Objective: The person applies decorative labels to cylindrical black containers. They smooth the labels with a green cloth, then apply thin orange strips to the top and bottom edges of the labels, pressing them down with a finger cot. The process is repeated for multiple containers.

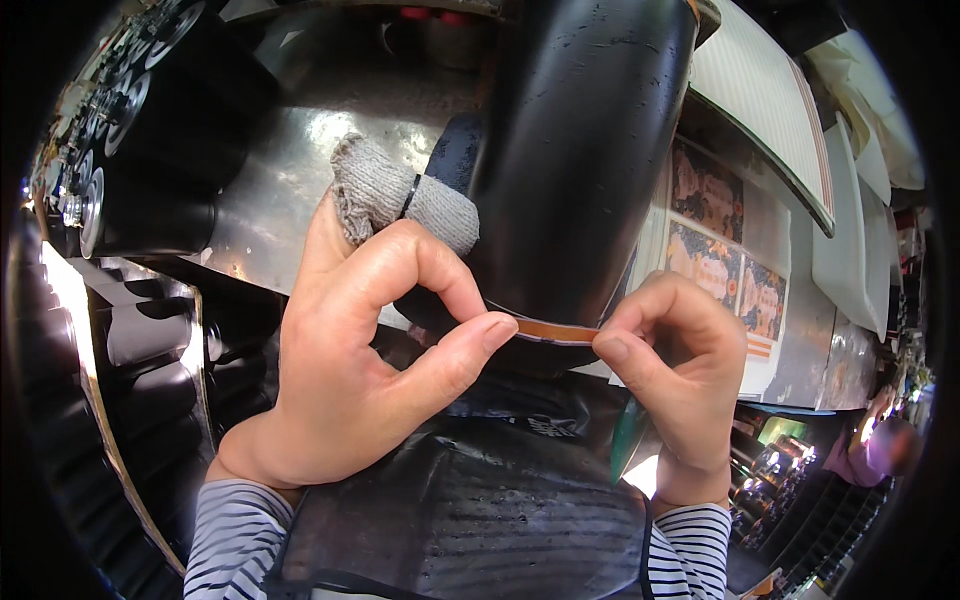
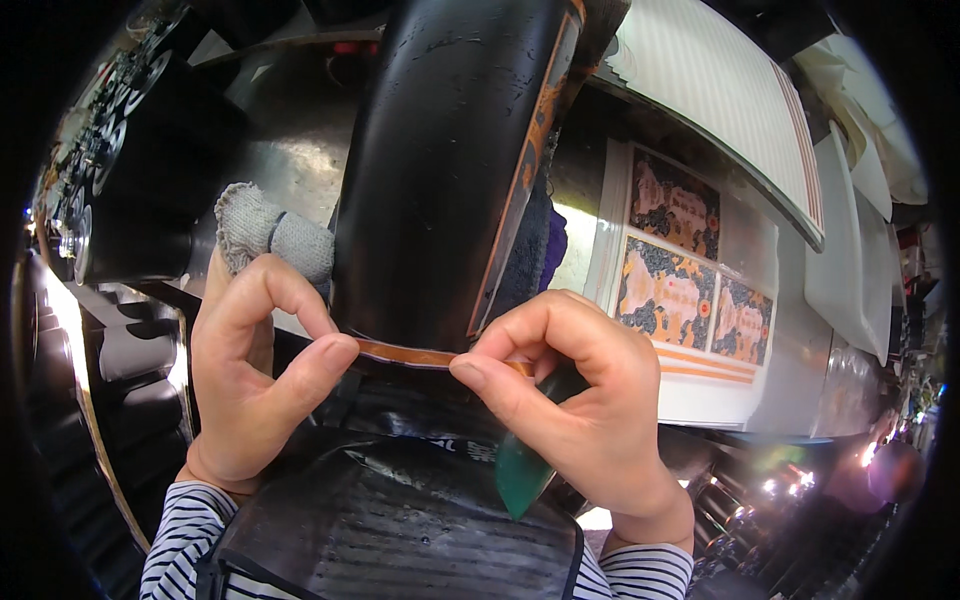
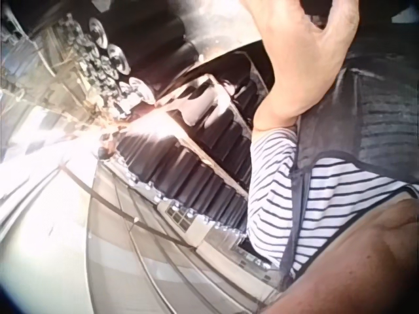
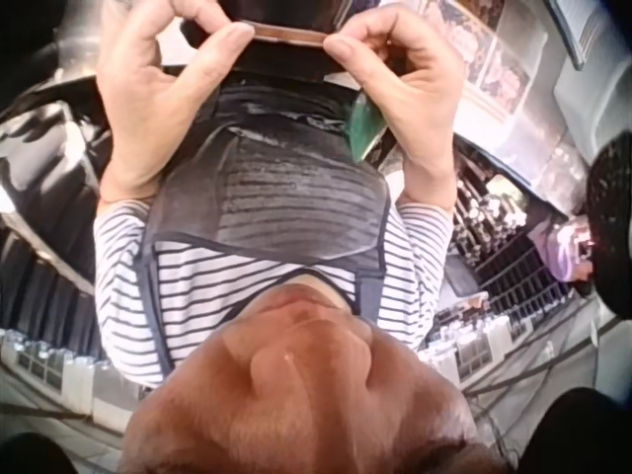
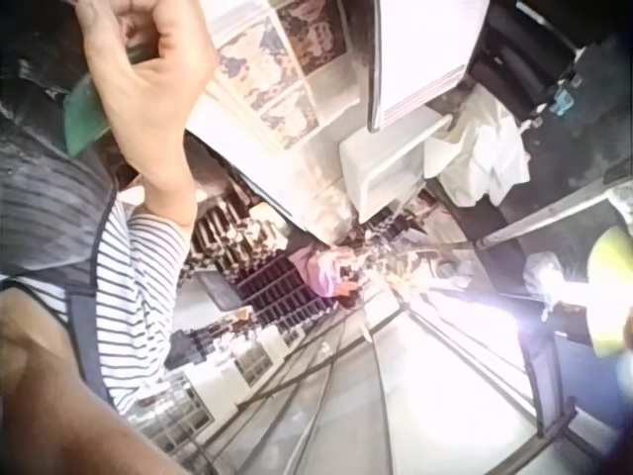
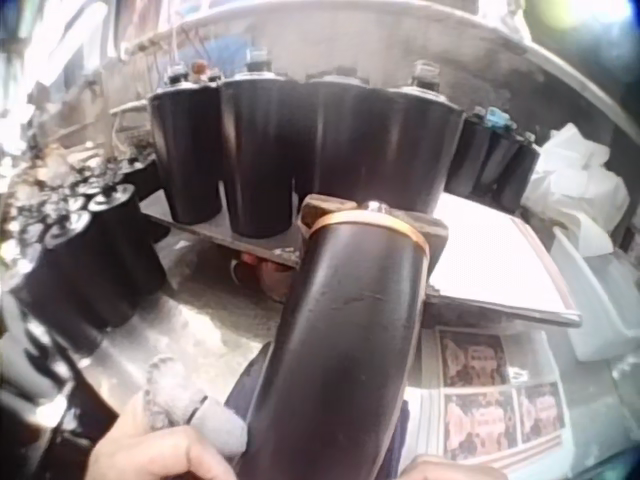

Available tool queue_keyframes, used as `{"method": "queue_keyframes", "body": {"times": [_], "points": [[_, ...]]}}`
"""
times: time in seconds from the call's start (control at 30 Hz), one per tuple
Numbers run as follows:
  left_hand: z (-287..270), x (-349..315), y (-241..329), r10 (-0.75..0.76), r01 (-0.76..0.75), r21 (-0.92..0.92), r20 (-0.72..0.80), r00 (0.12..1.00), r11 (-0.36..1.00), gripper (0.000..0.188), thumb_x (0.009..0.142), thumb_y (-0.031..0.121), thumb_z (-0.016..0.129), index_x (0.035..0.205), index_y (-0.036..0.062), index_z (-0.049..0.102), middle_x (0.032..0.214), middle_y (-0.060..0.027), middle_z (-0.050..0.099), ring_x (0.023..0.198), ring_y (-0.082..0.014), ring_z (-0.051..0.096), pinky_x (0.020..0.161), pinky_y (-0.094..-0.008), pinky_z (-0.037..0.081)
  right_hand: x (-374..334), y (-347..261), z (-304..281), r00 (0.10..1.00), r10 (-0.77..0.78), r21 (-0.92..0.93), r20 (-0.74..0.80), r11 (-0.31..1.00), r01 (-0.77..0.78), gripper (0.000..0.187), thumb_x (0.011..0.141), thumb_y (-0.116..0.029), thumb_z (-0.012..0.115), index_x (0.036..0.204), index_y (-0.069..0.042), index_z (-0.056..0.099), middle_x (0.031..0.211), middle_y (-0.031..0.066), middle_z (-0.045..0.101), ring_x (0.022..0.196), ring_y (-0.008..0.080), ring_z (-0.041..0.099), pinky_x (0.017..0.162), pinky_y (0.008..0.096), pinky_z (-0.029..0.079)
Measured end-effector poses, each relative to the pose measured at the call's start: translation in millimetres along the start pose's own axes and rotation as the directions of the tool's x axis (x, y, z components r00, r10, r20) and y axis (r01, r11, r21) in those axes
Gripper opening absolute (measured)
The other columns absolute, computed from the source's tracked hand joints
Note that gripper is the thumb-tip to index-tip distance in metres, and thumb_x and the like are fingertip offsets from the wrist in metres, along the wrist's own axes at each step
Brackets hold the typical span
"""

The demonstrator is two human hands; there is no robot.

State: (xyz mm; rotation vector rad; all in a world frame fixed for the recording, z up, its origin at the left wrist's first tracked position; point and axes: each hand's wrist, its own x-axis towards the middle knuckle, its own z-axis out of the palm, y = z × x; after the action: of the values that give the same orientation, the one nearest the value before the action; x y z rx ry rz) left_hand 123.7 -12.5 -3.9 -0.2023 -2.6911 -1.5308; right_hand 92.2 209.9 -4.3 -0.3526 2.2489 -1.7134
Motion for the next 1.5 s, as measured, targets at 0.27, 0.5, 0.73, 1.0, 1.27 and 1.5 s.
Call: {"method": "queue_keyframes", "body": {"times": [0.27,0.5,0.73,1.0,1.27,1.5], "points": [[-4,2,-3,-0.017,0.017,-0.024,0.024,1.000,1.000,0.017,0.075,0.008,0.072,0.075,0.0030,0.057,0.079,-0.0022,0.052,0.076,-0.0110,0.050,0.074,-0.0226,0.038,3,0,2,1.000,-0.008,-0.021,0.004,1.000,0.008,0.013,0.077,-0.007,0.075,0.078,-0.002,0.062,0.071,-0.0001,0.060,0.063,0.0046,0.050,0.058,0.0186,0.038],[-5,1,-4,-0.033,0.037,-0.055,0.067,0.997,0.998,0.019,0.078,0.009,0.070,0.088,0.0011,0.057,0.089,-0.0044,0.054,0.085,-0.0127,0.052,0.080,-0.0246,0.040,4,-2,3,0.999,0.032,-0.006,-0.008,0.999,-0.032,0.014,0.078,-0.007,0.074,0.076,-0.003,0.061,0.070,-0.0005,0.059,0.063,0.0046,0.049,0.058,0.0187,0.038],[15,6,-12,0.069,-0.077,-0.268,-0.040,0.997,0.960,0.068,0.087,0.019,0.063,0.141,-0.0048,0.029,0.140,-0.0141,0.038,0.124,-0.0219,0.041,0.106,-0.0341,0.028,4,-4,5,0.996,0.083,0.011,-0.036,0.997,-0.082,0.017,0.076,-0.006,0.074,0.074,-0.003,0.058,0.070,-0.0006,0.057,0.063,0.0049,0.049,0.058,0.0185,0.038],[11,5,-27,-0.001,0.031,-0.559,0.055,0.999,0.828,0.078,0.082,0.028,0.070,0.141,-0.0050,0.031,0.144,-0.0116,0.035,0.119,-0.0175,0.041,0.104,-0.0310,0.029,3,-7,6,0.991,0.131,0.029,-0.034,0.991,-0.130,0.018,0.076,-0.006,0.075,0.075,-0.002,0.058,0.072,0.0004,0.058,0.064,0.0055,0.050,0.060,0.0186,0.039],[8,-4,-41,0.139,-0.167,-0.377,-0.099,0.985,0.911,0.047,0.083,0.006,0.064,0.128,0.0056,0.050,0.134,-0.0125,0.048,0.116,-0.0193,0.049,0.106,-0.0371,0.029,4,-7,5,0.993,0.117,0.008,-0.015,0.993,-0.117,0.018,0.076,-0.007,0.075,0.077,-0.002,0.058,0.074,0.0004,0.057,0.065,0.0053,0.050,0.060,0.0187,0.039],[16,-30,-18,0.328,-0.329,0.197,0.035,0.944,0.924,0.041,0.081,0.011,0.068,0.120,0.0228,0.063,0.122,-0.0142,0.059,0.126,-0.0330,0.045,0.110,-0.0599,0.001,5,-11,4,0.993,0.119,-0.012,-0.009,0.993,-0.119,0.017,0.076,-0.005,0.075,0.078,-0.002,0.058,0.075,0.0005,0.058,0.066,0.0044,0.050,0.060,0.0175,0.039]]}}
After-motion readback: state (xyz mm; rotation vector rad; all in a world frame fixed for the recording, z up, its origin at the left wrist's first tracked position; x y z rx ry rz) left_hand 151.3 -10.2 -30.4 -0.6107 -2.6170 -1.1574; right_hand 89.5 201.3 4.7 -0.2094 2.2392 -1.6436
